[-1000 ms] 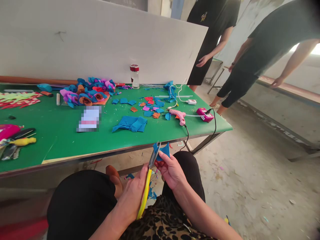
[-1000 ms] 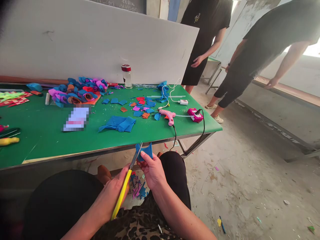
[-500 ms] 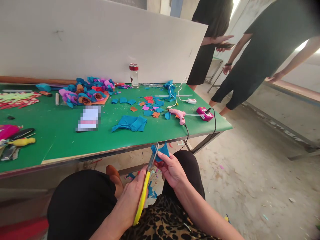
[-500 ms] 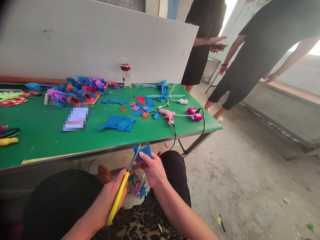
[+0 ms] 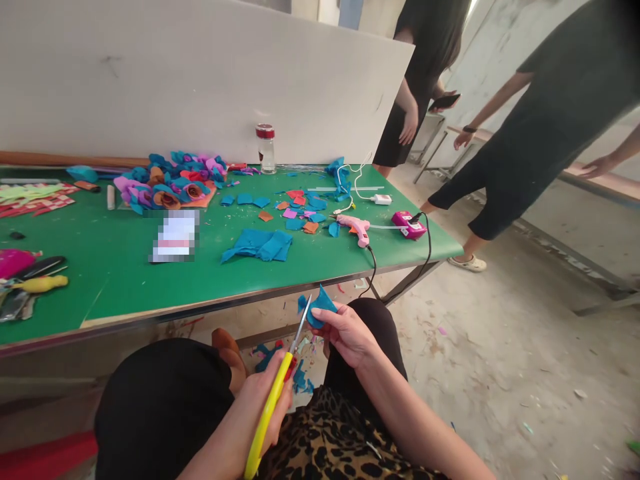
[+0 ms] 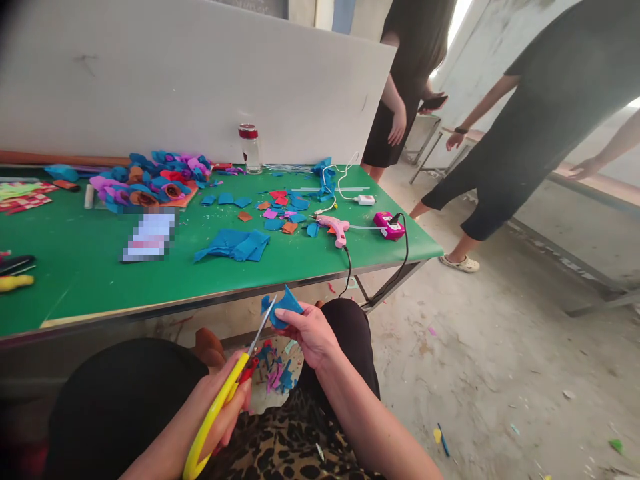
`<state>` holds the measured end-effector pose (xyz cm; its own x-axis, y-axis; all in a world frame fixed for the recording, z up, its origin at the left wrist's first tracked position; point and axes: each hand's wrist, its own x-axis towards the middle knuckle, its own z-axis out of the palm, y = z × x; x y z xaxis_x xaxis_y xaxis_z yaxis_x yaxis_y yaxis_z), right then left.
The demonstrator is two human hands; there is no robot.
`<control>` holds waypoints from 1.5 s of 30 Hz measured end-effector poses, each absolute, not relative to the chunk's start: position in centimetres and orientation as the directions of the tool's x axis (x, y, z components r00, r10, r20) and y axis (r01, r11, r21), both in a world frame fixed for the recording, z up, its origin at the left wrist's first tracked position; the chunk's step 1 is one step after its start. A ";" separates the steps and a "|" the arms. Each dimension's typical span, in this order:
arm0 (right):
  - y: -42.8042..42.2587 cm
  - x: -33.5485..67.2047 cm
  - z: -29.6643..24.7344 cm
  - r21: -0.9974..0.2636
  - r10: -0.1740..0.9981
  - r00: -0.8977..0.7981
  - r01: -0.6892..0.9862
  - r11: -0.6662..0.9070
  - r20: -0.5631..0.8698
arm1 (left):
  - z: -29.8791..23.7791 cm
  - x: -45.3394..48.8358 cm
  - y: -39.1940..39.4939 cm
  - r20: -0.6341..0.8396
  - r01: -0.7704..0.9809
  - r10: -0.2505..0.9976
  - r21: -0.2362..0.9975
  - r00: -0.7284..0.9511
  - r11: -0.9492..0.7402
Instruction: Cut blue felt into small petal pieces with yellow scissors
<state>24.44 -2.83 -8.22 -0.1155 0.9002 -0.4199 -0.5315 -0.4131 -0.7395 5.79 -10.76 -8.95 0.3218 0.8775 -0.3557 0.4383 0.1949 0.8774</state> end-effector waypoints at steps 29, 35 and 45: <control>-4.1 21.7 -8.4 -0.964 0.946 -0.229 -0.079 -0.252 -0.229 | -8.1 5.9 -5.9 -0.043 0.205 0.998 0.978 0.042 0.034; -4.3 20.9 -7.8 -0.864 0.942 -0.227 -0.389 -0.319 -0.245 | -8.5 5.8 -6.0 0.005 0.084 1.000 0.996 -0.027 -0.003; -3.7 21.3 -8.2 -0.815 0.949 -0.050 -0.498 -0.294 -0.312 | -8.8 4.3 -7.1 0.050 0.446 0.991 0.889 0.125 -0.102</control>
